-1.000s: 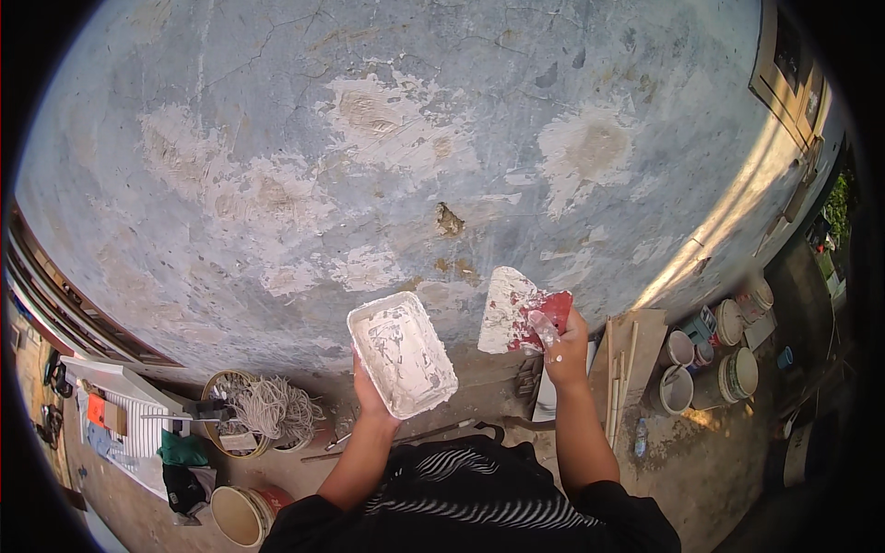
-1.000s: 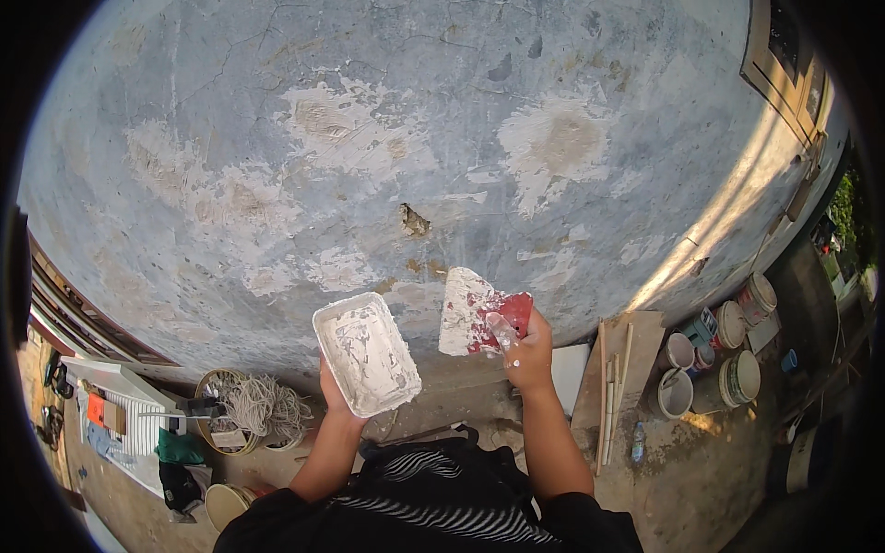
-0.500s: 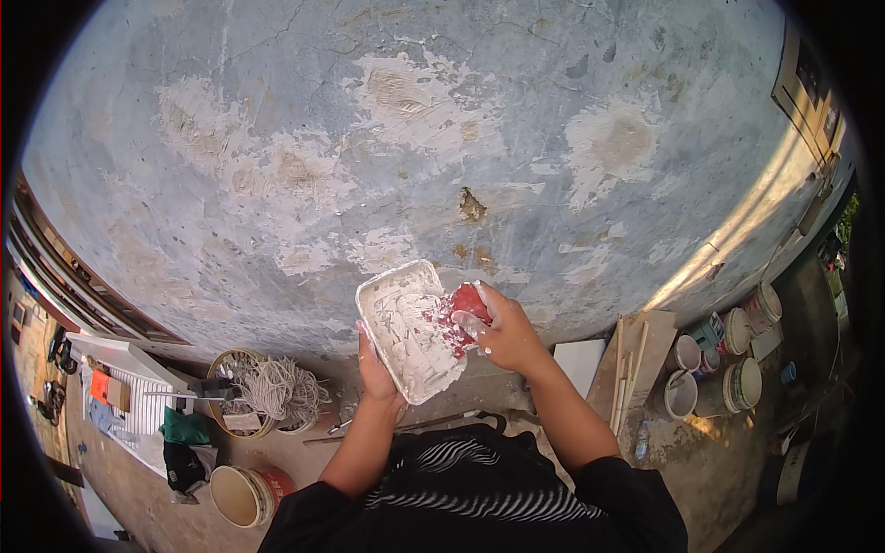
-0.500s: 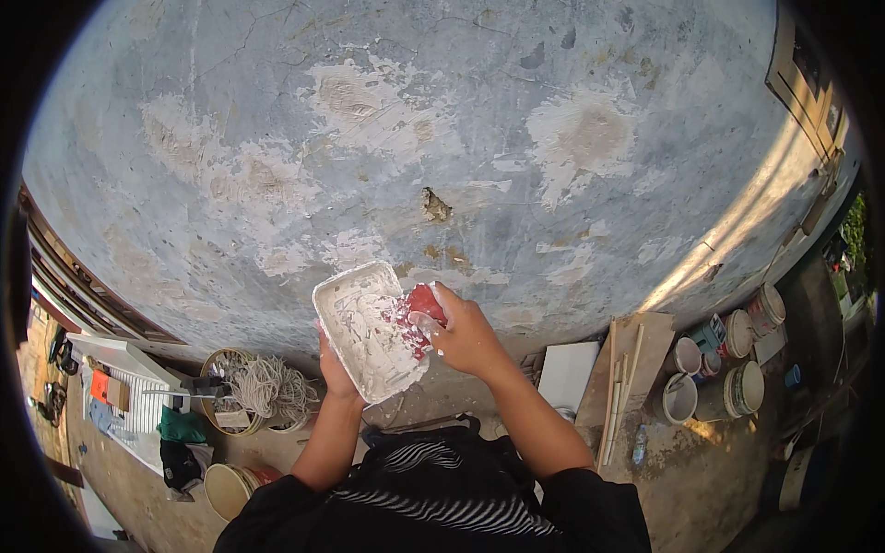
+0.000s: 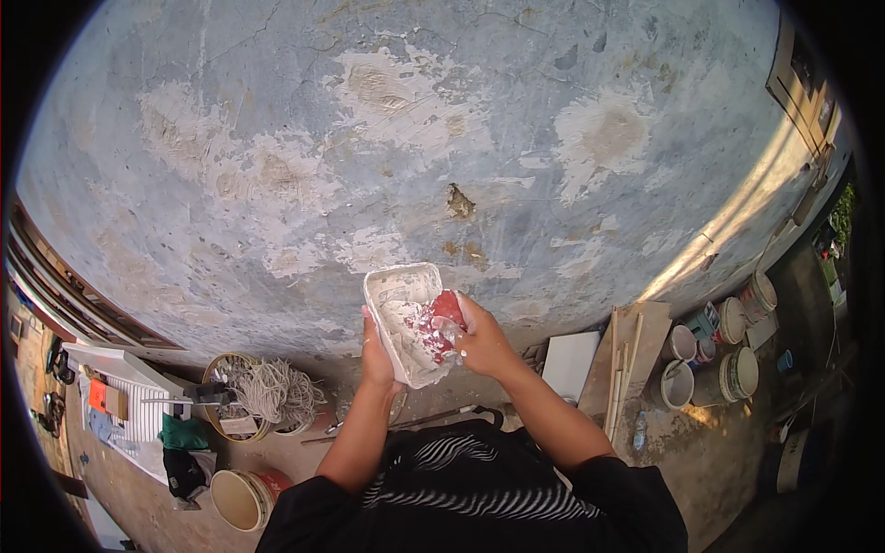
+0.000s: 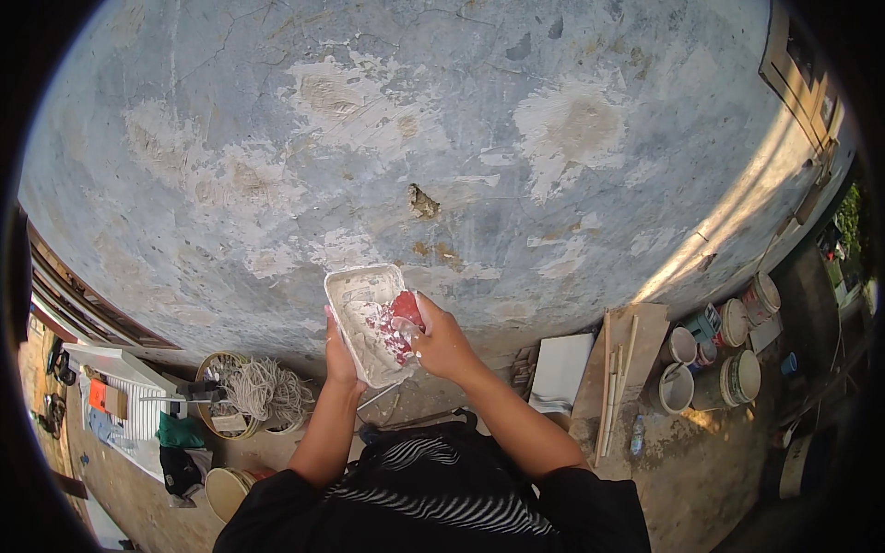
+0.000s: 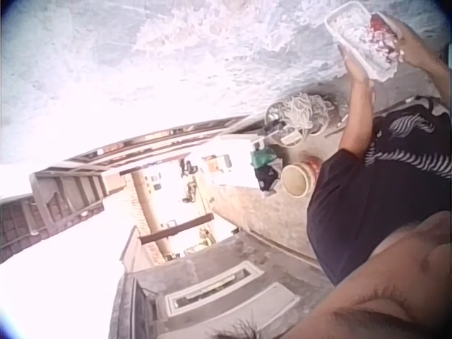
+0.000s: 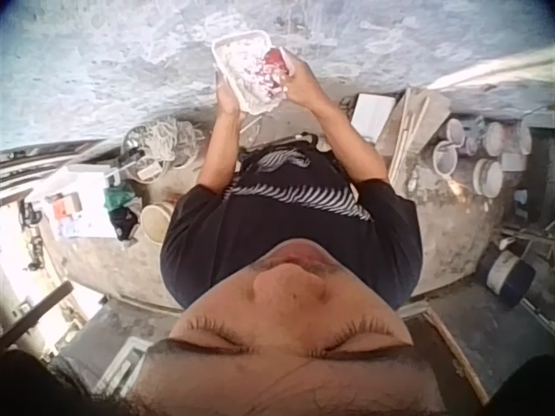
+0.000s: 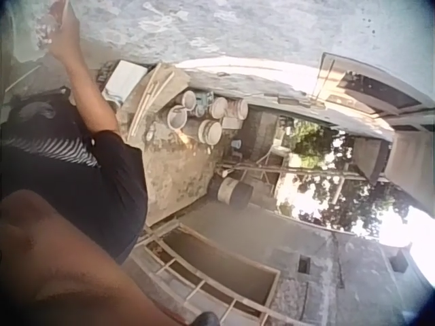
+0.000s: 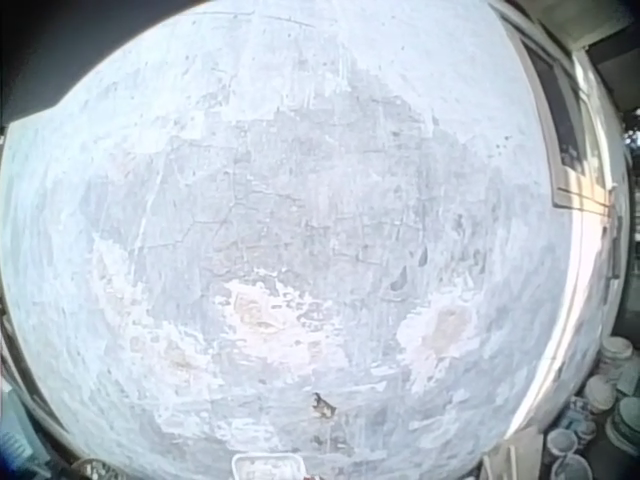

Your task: Applying wall patch or putty to a damaged exterior wall using a spreader.

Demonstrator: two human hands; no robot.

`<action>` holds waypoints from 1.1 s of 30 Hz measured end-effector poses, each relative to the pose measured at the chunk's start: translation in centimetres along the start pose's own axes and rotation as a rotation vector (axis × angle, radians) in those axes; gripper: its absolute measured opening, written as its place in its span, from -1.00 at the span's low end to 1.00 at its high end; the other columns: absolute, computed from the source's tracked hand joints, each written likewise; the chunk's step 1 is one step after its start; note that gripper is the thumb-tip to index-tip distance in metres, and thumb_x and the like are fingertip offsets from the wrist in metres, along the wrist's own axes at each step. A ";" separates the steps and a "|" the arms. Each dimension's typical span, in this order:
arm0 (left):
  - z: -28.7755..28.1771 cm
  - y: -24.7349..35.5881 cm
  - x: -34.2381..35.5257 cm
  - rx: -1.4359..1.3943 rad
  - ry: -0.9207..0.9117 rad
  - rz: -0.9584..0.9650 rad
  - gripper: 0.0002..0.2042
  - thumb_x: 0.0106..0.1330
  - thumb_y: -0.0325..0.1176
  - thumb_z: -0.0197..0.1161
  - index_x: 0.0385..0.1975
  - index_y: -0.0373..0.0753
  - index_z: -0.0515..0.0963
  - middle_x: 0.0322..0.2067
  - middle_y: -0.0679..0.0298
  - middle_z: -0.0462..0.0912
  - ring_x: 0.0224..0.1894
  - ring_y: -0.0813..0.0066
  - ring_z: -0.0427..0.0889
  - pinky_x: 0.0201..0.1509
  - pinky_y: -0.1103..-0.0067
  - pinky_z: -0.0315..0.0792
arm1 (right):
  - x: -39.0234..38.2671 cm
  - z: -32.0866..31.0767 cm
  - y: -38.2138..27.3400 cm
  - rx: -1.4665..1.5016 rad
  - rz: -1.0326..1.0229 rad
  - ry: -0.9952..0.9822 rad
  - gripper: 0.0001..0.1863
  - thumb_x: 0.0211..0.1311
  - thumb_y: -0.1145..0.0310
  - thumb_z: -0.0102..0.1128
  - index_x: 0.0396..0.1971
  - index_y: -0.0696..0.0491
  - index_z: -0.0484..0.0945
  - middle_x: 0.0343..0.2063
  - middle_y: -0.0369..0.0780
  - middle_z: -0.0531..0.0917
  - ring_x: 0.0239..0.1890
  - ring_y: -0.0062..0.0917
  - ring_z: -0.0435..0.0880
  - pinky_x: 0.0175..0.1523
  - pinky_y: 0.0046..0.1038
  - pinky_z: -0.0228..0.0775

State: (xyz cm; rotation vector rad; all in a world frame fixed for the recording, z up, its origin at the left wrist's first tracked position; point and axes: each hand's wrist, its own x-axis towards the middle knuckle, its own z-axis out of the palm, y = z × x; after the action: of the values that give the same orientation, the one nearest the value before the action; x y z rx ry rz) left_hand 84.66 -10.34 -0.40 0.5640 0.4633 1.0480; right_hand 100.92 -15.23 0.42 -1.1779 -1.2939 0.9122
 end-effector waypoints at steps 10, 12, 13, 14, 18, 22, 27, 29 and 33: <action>-0.6 -1.7 0.5 0.152 0.078 -0.014 -0.29 0.52 0.24 -0.34 0.37 -0.27 0.22 0.22 0.05 0.46 0.20 0.19 0.52 0.27 0.33 0.44 | -0.6 0.1 2.0 0.344 0.116 0.043 -0.61 0.41 0.55 0.11 0.20 0.18 0.39 0.00 -0.27 0.61 0.03 -0.64 0.55 0.16 -0.52 0.40; -1.0 -2.0 0.5 0.187 0.094 0.036 -0.31 0.54 0.21 -0.33 0.35 -0.29 0.23 0.19 0.05 0.48 0.16 0.18 0.55 0.26 0.32 0.47 | -0.7 0.0 1.6 0.368 0.151 0.037 -0.60 0.41 0.55 0.10 0.21 0.18 0.39 0.00 -0.27 0.61 0.03 -0.64 0.56 0.16 -0.53 0.40; -1.2 -1.9 0.6 0.188 0.095 0.036 -0.31 0.54 0.21 -0.33 0.35 -0.29 0.23 0.19 0.05 0.48 0.16 0.18 0.55 0.26 0.32 0.47 | -0.7 -0.1 1.4 0.390 0.184 0.031 -0.60 0.41 0.54 0.10 0.22 0.18 0.39 0.01 -0.27 0.61 0.03 -0.64 0.56 0.16 -0.53 0.41; -1.0 -1.7 0.6 0.201 0.078 0.001 -0.29 0.52 0.23 -0.33 0.36 -0.28 0.23 0.21 0.05 0.47 0.18 0.19 0.53 0.27 0.34 0.45 | -0.8 -0.1 1.3 0.391 0.185 0.033 -0.60 0.41 0.54 0.10 0.22 0.18 0.39 0.01 -0.27 0.61 0.03 -0.64 0.56 0.16 -0.53 0.41; -0.7 -1.5 0.6 0.173 0.062 -0.073 -0.27 0.51 0.26 -0.32 0.37 -0.28 0.22 0.22 0.06 0.46 0.19 0.20 0.52 0.29 0.35 0.42 | -1.2 0.3 0.6 0.487 0.213 0.075 -0.62 0.43 0.53 0.07 0.21 0.18 0.39 -0.01 -0.27 0.62 0.00 -0.63 0.58 0.12 -0.53 0.44; -0.8 -2.2 0.6 0.182 0.072 -0.052 -0.28 0.51 0.25 -0.32 0.37 -0.28 0.22 0.22 0.05 0.46 0.19 0.20 0.52 0.29 0.35 0.42 | -1.2 0.3 1.5 0.567 0.344 0.103 -0.64 0.42 0.54 0.06 0.18 0.17 0.43 -0.05 -0.27 0.64 -0.06 -0.63 0.60 0.08 -0.52 0.47; -0.7 -2.5 0.4 0.211 0.062 -0.093 -0.26 0.50 0.26 -0.28 0.38 -0.30 0.21 0.23 0.05 0.46 0.21 0.21 0.51 0.30 0.36 0.41 | -1.4 0.3 1.3 0.588 0.372 0.147 -0.66 0.44 0.53 0.05 0.17 0.16 0.44 -0.05 -0.29 0.63 -0.07 -0.63 0.60 0.04 -0.52 0.48; -0.3 -2.8 0.4 0.204 0.083 -0.100 -0.28 0.51 0.25 -0.32 0.36 -0.29 0.22 0.21 0.04 0.47 0.20 0.19 0.53 0.28 0.34 0.44 | -1.6 0.3 1.6 0.616 0.363 0.167 -0.67 0.44 0.52 0.05 0.17 0.16 0.44 -0.06 -0.29 0.64 -0.08 -0.63 0.60 0.04 -0.53 0.48; -0.2 -3.3 0.3 0.205 0.088 -0.089 -0.26 0.51 0.26 -0.31 0.38 -0.30 0.20 0.22 0.05 0.47 0.19 0.20 0.53 0.29 0.34 0.43 | -2.2 0.5 3.6 0.417 0.193 0.220 -0.65 0.45 0.50 0.06 0.19 0.16 0.42 -0.05 -0.27 0.64 -0.07 -0.64 0.60 0.06 -0.52 0.47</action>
State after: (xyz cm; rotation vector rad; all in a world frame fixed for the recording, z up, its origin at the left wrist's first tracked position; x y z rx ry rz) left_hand 86.90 -11.29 -2.69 0.6745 0.6724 0.9489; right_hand 100.65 -16.59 -3.61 -1.0468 -0.7746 1.0965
